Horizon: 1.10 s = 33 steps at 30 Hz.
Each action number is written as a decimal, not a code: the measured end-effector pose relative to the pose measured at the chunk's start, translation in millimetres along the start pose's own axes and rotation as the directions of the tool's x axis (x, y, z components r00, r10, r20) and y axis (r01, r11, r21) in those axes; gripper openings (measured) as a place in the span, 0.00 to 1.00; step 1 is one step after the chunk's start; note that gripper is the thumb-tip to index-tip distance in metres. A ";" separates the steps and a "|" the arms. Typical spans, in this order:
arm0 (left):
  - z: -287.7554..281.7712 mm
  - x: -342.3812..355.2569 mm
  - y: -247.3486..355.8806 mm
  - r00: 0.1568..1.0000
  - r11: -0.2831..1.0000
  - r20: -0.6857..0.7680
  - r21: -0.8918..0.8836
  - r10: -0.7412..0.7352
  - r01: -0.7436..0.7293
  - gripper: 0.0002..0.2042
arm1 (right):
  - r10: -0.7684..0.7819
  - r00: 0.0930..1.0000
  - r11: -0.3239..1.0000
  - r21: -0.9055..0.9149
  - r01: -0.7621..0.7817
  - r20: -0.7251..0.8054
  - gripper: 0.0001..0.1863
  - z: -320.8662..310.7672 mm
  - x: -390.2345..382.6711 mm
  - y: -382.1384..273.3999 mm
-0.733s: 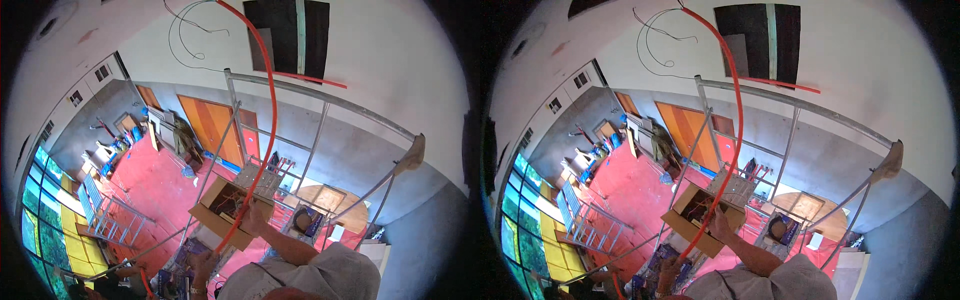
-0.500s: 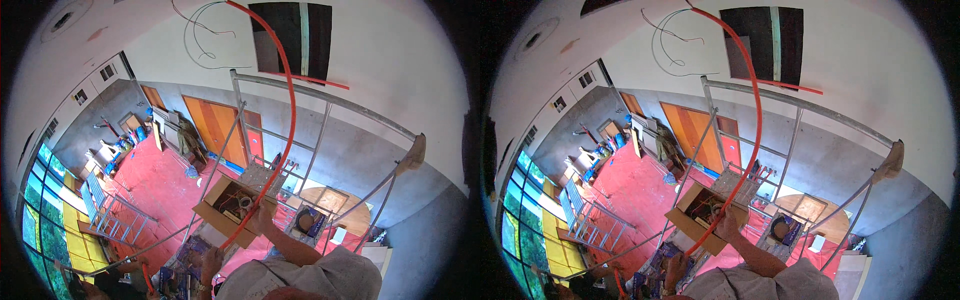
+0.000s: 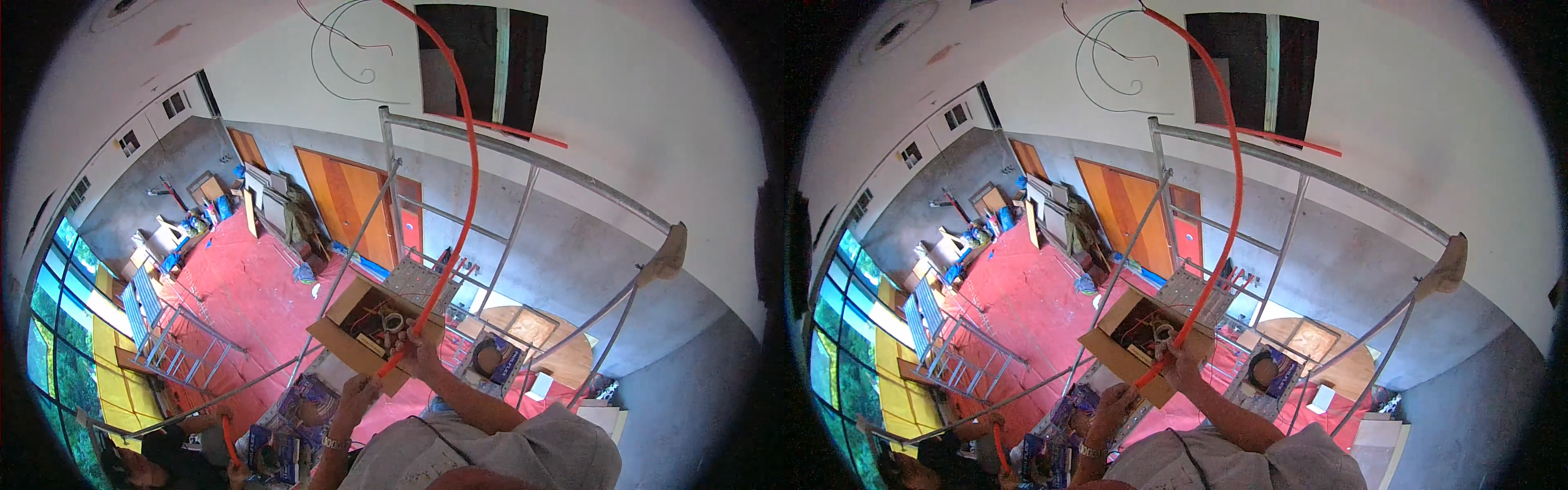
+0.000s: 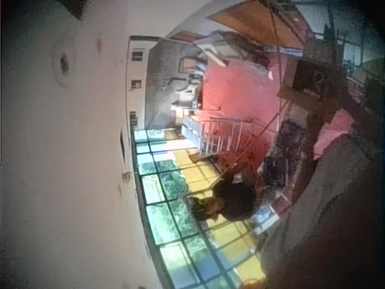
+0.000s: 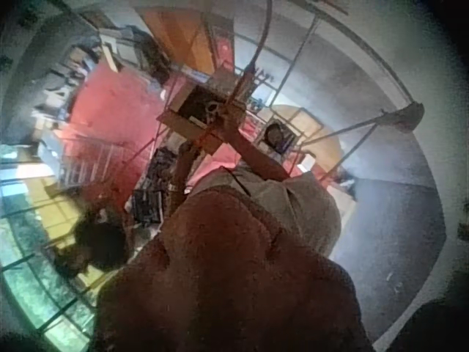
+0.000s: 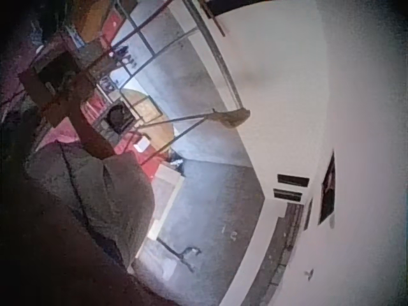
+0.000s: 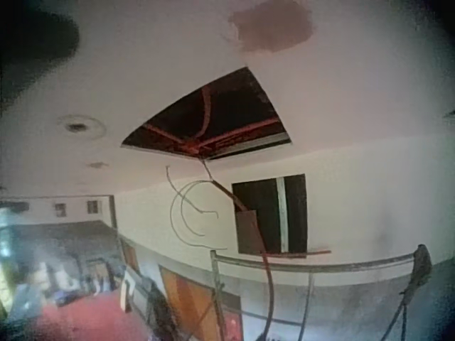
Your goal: The person tapes electrical wires to an orange flexible conduit tube, feeds the conduit and wires upward toward the ceiling, and cuts and secures the conduit by hand.
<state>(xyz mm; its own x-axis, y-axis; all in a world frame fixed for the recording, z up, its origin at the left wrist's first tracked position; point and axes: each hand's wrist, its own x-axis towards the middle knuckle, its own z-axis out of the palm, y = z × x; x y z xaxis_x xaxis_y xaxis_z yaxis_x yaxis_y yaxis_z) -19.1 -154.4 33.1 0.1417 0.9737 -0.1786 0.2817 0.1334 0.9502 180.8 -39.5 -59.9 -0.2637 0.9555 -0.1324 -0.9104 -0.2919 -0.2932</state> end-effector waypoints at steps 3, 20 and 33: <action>4.1 -1.0 -3.9 0.998 0.988 0.027 -0.143 -0.060 0.063 0.16 | -0.047 0.998 0.998 -0.041 0.048 0.041 0.09 2.8 1.3 -3.3; -30.2 -10.4 -5.0 0.991 0.939 0.126 0.333 0.050 -0.090 0.19 | -0.079 0.980 0.984 -0.170 0.047 -0.184 0.06 28.5 7.4 1.4; -77.8 -20.4 -5.0 0.997 0.982 0.040 -0.182 0.066 -0.058 0.17 | -0.048 0.997 0.999 0.008 0.047 0.060 0.12 50.6 23.9 -11.9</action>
<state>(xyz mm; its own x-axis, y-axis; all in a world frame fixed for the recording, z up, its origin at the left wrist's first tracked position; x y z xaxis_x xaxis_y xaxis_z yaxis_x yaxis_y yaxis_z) -97.3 -160.6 51.8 0.1976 0.9722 -0.1253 0.0954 0.1082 0.9895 169.3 -11.0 -11.6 -0.2386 0.9692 -0.0611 -0.9245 -0.2460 -0.2912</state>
